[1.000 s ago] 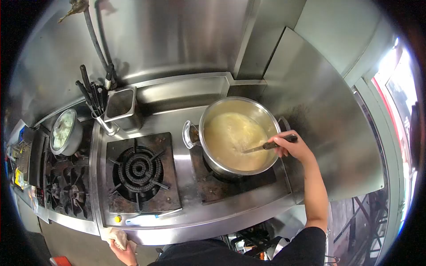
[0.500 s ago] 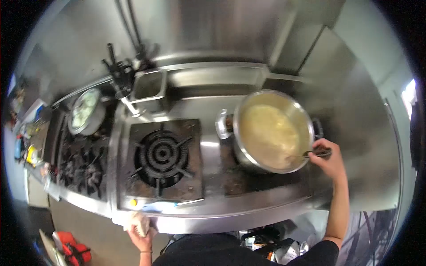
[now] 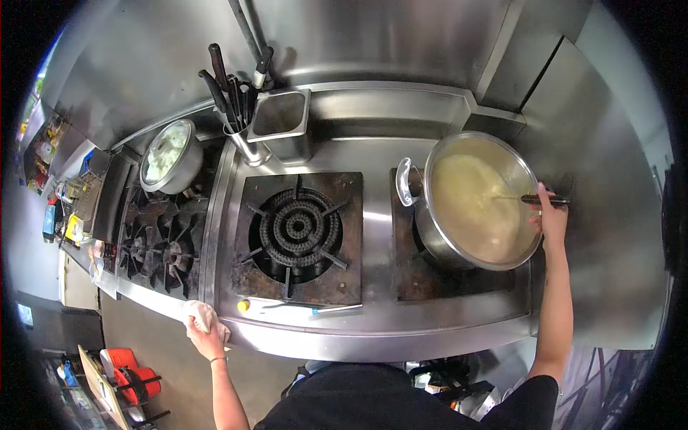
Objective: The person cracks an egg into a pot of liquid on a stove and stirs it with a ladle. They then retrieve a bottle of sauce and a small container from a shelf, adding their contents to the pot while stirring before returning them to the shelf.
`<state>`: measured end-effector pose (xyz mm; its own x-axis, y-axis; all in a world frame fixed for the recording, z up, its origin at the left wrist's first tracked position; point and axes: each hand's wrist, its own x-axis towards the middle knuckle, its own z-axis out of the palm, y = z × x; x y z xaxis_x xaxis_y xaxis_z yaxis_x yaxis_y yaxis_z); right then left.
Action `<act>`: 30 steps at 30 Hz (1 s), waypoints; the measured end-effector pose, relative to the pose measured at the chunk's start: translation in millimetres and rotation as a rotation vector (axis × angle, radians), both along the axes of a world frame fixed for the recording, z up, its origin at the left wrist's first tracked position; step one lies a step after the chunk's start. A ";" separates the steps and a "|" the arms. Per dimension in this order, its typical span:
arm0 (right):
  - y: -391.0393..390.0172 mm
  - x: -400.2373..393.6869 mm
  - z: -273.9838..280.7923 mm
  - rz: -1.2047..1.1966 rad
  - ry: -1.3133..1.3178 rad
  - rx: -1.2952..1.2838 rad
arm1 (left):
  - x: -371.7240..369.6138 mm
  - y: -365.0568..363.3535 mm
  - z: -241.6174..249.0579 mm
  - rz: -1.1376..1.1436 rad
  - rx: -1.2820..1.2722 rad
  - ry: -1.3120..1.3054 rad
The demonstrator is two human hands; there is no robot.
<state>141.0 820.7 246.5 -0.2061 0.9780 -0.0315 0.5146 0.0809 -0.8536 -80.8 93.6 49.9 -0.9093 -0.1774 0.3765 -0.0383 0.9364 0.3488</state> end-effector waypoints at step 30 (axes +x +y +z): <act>-107.9 71.4 68.1 0.767 -0.131 0.686 | -14.9 -13.6 -25.0 0.043 -0.132 -0.041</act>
<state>212.4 712.8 314.6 -0.8158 0.4020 0.4158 0.2053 0.8734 -0.4415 -95.7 80.0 24.9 -0.9169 -0.1682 0.3618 -0.0913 0.9712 0.2202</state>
